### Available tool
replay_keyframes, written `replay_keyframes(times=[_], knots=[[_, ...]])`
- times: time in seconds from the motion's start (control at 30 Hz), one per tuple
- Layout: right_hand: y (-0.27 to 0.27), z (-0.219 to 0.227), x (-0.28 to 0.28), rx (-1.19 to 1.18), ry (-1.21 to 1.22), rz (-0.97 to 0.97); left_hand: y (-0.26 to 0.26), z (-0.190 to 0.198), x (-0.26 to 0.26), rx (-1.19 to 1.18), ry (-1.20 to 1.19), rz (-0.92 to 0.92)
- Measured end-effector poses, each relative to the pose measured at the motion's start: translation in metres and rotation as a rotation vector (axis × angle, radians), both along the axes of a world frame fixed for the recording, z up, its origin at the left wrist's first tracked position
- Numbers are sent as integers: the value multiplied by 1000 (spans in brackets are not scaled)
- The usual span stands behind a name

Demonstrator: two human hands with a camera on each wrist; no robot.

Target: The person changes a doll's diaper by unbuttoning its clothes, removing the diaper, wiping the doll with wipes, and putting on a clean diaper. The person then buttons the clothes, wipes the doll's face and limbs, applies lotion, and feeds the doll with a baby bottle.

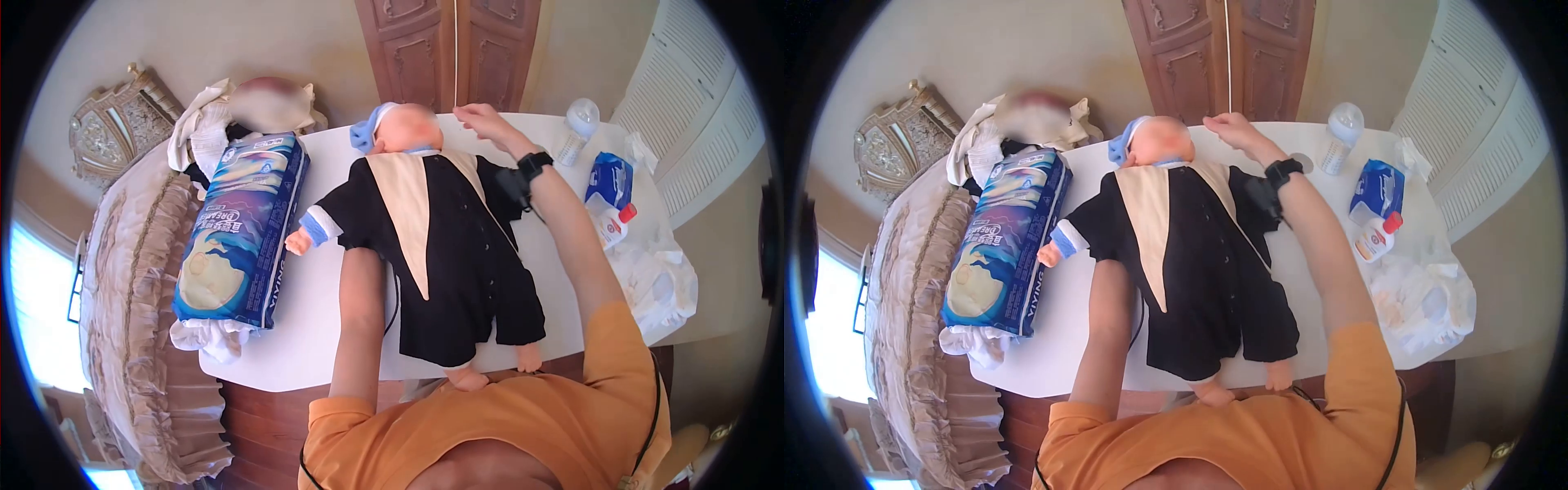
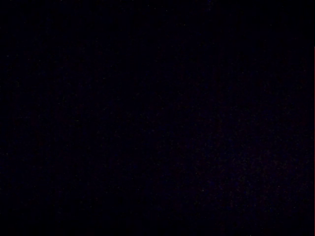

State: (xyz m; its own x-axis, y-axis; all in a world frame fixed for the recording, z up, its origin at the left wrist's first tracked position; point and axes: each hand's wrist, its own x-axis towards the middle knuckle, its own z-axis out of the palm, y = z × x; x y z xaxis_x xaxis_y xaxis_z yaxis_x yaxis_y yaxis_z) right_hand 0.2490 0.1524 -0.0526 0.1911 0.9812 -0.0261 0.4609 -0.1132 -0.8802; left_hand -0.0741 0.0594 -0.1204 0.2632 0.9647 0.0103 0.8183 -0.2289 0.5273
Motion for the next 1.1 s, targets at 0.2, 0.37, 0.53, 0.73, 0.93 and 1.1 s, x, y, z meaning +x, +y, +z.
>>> replay_keyframes(times=[0.2,0.37,0.53,0.73,0.93,1.1], knots=[[48,-17,-24,-260,416,62,26,-12,-4,-5,-174,21],[56,-23,-21,-246,728,219,44,-23,-5,-28,-309,8],[54,-21,-20,-276,583,202,53,-34,-5,-72,-443,-16],[51,-27,-27,-107,734,208,69,-39,1,-109,-624,-58],[40,-14,-20,-85,499,149,88,-39,17,-156,-810,-107],[36,-20,-18,-87,447,85,110,-36,35,-193,-962,-146]])
